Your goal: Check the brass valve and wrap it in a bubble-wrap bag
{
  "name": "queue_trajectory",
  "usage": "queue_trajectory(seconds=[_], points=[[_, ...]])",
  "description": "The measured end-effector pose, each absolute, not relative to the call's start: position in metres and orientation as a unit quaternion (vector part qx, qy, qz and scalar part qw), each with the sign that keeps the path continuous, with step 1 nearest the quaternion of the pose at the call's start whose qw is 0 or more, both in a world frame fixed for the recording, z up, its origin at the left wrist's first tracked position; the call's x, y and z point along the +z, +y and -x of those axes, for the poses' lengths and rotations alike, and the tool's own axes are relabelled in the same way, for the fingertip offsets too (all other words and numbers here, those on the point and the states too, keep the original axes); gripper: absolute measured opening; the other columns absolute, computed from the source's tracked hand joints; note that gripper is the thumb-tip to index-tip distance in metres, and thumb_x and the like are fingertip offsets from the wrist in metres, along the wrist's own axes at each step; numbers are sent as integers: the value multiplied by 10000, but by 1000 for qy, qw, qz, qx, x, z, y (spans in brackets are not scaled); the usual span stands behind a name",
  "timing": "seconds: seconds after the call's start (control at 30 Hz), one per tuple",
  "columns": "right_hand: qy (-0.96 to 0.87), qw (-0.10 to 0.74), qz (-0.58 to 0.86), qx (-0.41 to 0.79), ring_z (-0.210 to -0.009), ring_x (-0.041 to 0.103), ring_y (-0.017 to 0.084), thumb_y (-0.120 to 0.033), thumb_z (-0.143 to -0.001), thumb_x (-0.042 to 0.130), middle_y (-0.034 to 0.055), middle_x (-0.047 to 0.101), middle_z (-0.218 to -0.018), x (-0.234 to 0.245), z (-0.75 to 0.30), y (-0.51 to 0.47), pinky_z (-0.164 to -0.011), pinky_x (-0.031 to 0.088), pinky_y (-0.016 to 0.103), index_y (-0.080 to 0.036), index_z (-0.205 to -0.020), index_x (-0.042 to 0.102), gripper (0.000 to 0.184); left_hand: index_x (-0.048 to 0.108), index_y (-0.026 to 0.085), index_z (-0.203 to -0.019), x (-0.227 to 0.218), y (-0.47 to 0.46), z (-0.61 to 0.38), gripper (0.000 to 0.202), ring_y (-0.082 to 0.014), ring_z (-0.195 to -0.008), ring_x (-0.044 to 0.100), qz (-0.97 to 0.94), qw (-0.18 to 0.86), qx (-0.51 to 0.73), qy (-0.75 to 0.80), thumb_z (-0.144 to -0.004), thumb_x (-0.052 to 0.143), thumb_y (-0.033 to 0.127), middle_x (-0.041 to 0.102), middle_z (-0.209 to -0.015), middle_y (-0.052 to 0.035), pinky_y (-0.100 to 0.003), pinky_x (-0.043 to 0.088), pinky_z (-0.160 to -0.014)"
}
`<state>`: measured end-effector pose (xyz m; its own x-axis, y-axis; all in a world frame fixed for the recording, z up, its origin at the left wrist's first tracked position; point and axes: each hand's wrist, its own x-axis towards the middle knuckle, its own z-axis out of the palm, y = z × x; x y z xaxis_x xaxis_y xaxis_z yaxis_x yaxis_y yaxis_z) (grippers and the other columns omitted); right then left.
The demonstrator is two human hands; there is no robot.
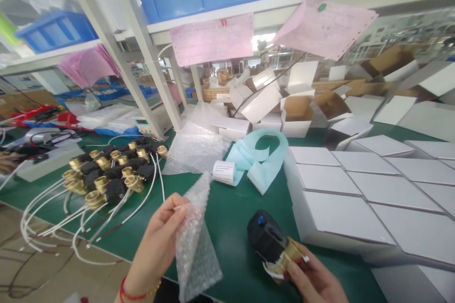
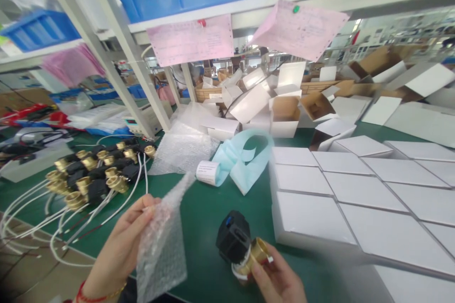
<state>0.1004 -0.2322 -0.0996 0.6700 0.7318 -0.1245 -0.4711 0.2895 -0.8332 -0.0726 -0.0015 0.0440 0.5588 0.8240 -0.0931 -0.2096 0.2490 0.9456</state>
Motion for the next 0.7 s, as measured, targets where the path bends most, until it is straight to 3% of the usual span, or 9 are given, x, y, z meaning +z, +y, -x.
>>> queue_trajectory(seconds=[0.07,0.13,0.33,0.43,0.5,0.6,0.7], points=[[-152,790,445,393,-999,688,242,-337,-894,888,103,694,-1181,-104,-103,-236,-868,577,240,-280,-1189,768,324,572,217,-720,48,-14,72,320,-109,-626,530,-503,759,324,257,-746,810,430,568,-678,34,-195,462,-586],[-145,800,437,385,-1042,674,236,-336,-933,849,98,688,-1198,-104,-103,-237,-910,563,249,-291,-1217,752,304,592,226,-722,50,-12,73,303,-131,-644,551,-562,718,319,259,-800,739,479,591,-678,15,-213,462,-607],[-136,815,430,365,-1033,673,243,-356,-942,836,99,696,-1170,-92,-97,-235,-907,563,260,-299,-1222,750,298,592,224,-755,24,34,79,287,-191,-688,599,-799,338,318,382,-837,620,498,615,-708,-16,-287,446,-675],[-134,815,439,354,-1003,676,247,-364,-924,853,115,698,-1149,-86,-95,-233,-889,570,257,-275,-1221,753,326,618,196,-955,9,35,79,231,-261,-962,624,-848,149,373,346,-891,605,419,648,-992,-90,-368,477,-885],[-127,818,447,339,-999,674,255,-383,-903,873,133,696,-1145,-82,-93,-231,-883,572,254,-239,-1209,759,357,603,188,-1091,5,22,76,233,-253,-1097,596,-861,56,412,292,-919,607,345,619,-1147,-112,-381,466,-990],[-130,820,446,335,-986,675,249,-396,-909,868,134,698,-1136,-77,-92,-228,-880,571,249,-229,-1187,768,339,579,243,-1126,2,-7,64,201,-174,-1062,628,-905,90,364,202,-928,610,250,643,-1121,-39,-311,522,-953],[-127,828,431,336,-1004,671,248,-375,-932,848,133,687,-1169,-75,-92,-227,-885,574,262,-231,-1191,763,308,563,230,-1246,-4,-33,43,391,-215,-1213,604,-936,214,199,195,-873,681,230,641,-1276,-66,-404,524,-1070]])
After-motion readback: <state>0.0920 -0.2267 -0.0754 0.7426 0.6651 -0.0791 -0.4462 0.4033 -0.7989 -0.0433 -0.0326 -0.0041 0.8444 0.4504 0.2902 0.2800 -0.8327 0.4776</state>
